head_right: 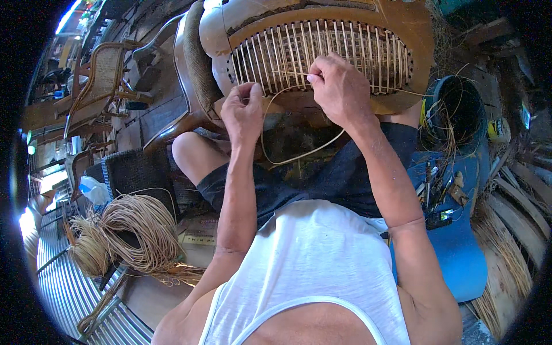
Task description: The person weaves strips of cane through the back of a wooden chair using a thin tool and shears, threading the material through holes and pulling it tight.
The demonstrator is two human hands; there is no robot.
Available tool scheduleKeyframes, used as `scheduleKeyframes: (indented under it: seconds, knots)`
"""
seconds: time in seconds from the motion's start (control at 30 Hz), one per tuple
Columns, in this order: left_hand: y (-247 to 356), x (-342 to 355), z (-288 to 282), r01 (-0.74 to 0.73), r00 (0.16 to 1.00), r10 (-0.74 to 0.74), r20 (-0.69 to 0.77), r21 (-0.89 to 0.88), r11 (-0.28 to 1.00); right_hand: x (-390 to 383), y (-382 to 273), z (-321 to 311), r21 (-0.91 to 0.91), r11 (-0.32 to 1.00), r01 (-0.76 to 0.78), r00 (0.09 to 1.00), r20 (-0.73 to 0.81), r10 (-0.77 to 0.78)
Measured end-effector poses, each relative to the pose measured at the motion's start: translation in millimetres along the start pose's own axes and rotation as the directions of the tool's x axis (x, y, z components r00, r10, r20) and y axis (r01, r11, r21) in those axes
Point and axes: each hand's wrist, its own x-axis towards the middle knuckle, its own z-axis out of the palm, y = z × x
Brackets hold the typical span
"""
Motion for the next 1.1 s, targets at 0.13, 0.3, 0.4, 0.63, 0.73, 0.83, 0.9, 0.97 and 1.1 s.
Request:
scheduleKeyframes:
  seconds: [0.13,0.3,0.4,0.63,0.73,0.83,0.9,0.97,1.1]
  knots:
    - [1.0,-4.1,11.2,-0.019,0.998,0.017,0.055,0.027,0.999,0.6,-1.7,1.0,0.007,1.000,0.007,1.000,-0.011,-0.007]
    - [-3.2,0.2,23.0,-0.182,0.983,0.181,0.015,0.135,0.974,0.8,-3.6,0.2,0.016,1.000,-0.021,1.000,0.016,0.021]
    - [13.2,-0.9,23.7,-0.107,0.994,0.101,0.045,0.136,0.985,0.6,0.0,-1.1,0.012,1.000,-0.019,0.999,0.028,0.019]
    - [27.2,-3.2,17.1,0.013,0.996,-0.018,0.086,0.059,0.998,1.0,5.0,-1.9,0.013,1.000,0.008,0.999,0.037,-0.009]
    - [16.7,-3.7,20.1,-0.034,0.997,0.033,0.074,0.010,0.999,2.5,3.3,-4.3,0.029,0.999,-0.014,0.998,0.070,0.012]
    - [8.6,-3.7,23.4,-0.115,0.992,0.111,0.064,0.073,0.991,2.5,-1.8,-4.7,-0.017,0.999,-0.042,0.998,0.056,0.043]
    - [2.7,-4.3,25.1,-0.161,0.986,0.158,0.043,0.067,0.985,3.7,-7.1,-4.4,-0.014,0.999,-0.034,0.999,0.028,0.035]
    - [4.5,-5.1,24.2,-0.206,0.978,0.205,0.023,0.064,0.976,3.7,-6.0,-4.5,-0.011,1.000,-0.027,1.000,0.001,0.027]
    - [7.4,-7.4,25.4,-0.122,0.992,0.120,0.047,0.055,0.991,5.4,0.4,-7.1,0.007,0.999,-0.033,0.996,0.078,0.032]
